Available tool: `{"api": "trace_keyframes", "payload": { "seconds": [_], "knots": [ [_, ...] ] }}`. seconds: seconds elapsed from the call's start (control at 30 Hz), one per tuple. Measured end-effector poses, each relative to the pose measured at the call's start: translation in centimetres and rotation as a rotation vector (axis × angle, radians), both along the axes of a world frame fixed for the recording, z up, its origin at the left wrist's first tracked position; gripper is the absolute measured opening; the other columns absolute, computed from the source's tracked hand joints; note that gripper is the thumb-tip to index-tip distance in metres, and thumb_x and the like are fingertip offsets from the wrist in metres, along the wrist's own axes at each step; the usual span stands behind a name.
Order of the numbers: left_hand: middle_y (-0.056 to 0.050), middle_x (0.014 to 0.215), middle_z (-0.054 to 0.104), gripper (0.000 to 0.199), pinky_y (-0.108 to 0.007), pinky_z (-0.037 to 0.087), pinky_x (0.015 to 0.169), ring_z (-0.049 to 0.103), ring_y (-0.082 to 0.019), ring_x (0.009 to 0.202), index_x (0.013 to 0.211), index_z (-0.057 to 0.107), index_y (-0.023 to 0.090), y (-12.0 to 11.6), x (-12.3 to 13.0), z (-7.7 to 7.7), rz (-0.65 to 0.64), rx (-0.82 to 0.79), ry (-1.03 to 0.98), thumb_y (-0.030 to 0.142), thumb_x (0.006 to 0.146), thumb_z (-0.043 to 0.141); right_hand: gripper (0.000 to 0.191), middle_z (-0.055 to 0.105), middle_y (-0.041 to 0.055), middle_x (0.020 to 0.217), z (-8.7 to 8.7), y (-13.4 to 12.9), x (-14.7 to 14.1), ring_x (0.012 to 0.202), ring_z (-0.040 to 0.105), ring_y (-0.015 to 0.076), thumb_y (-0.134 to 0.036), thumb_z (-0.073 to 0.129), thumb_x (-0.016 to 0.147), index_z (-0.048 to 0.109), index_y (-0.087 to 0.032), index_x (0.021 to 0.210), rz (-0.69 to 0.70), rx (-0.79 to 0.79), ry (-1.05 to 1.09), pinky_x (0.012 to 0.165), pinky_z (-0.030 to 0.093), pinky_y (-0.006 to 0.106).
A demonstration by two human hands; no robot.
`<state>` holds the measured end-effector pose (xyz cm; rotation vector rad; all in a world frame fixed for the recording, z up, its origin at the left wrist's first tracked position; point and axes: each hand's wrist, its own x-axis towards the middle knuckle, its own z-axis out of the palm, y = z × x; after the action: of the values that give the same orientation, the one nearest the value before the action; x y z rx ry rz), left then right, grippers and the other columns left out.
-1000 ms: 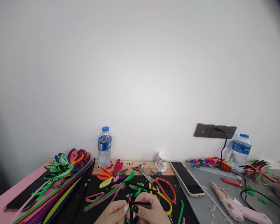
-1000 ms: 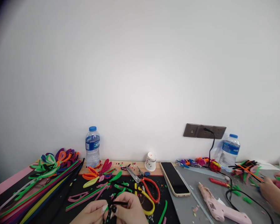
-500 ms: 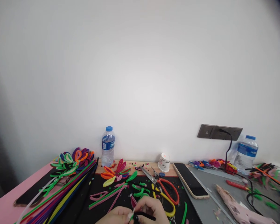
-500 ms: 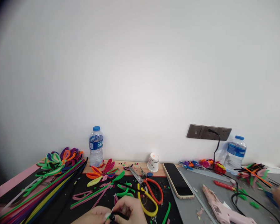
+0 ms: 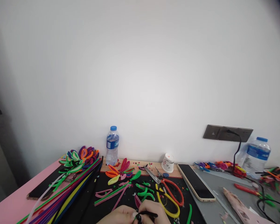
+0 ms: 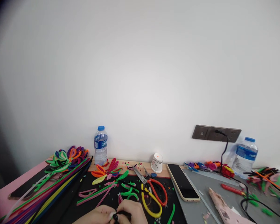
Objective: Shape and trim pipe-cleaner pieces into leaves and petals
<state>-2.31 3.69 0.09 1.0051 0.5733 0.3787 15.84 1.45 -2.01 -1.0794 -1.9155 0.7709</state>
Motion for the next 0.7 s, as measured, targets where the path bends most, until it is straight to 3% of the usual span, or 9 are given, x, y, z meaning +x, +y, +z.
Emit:
{"api": "trace_keyframes", "payload": {
  "seconds": [0.13, 0.3, 0.57, 0.7],
  "knots": [
    [0.012, 0.038, 0.024, 0.045, -0.023, 0.0, 0.043, 0.006, -0.004, 0.037, 0.066, 0.05, 0.017, -1.0, -0.3, 0.4, 0.053, -0.161, -0.031, 0.054, 0.059, 0.074, 0.015, 0.054, 0.0004, 0.063, 1.0, -0.5, -0.4, 0.057, 0.049, 0.0134, -0.026, 0.056, 0.081, 0.065, -0.018, 0.072, 0.012, -0.124, 0.044, 0.056, 0.037, 0.023],
    [0.013, 0.042, 0.024, 0.04, -0.02, 0.003, 0.041, 0.008, -0.003, 0.039, 0.073, 0.049, 0.017, -1.5, -0.7, 0.1, 0.077, -0.258, -0.078, 0.045, 0.064, 0.075, 0.019, 0.048, -0.0019, 0.062, 2.2, -1.3, -1.0, 0.054, 0.045, 0.0115, -0.034, 0.056, 0.081, 0.06, -0.017, 0.075, 0.008, -0.259, 0.235, 0.052, 0.035, 0.022],
    [0.012, 0.044, 0.024, 0.034, -0.021, 0.004, 0.042, 0.008, -0.003, 0.039, 0.069, 0.05, 0.015, -1.9, -0.5, 1.1, 0.083, -0.153, -0.053, 0.041, 0.069, 0.072, 0.034, 0.049, -0.0024, 0.058, 2.3, -1.4, -1.1, 0.053, 0.042, 0.0095, -0.045, 0.06, 0.079, 0.057, -0.014, 0.067, 0.091, -0.411, 0.371, 0.052, 0.031, 0.022],
    [0.012, 0.045, 0.026, 0.032, -0.022, 0.008, 0.042, 0.01, -0.004, 0.04, 0.071, 0.052, 0.015, -2.1, -0.2, 0.8, 0.102, -0.041, -0.056, 0.042, 0.074, 0.067, 0.036, 0.053, -0.0021, 0.055, 2.3, -1.4, -1.1, 0.048, 0.041, 0.0079, -0.046, 0.066, 0.074, 0.053, -0.014, 0.066, 0.112, -0.564, 0.497, 0.048, 0.028, 0.021]
  ]
}}
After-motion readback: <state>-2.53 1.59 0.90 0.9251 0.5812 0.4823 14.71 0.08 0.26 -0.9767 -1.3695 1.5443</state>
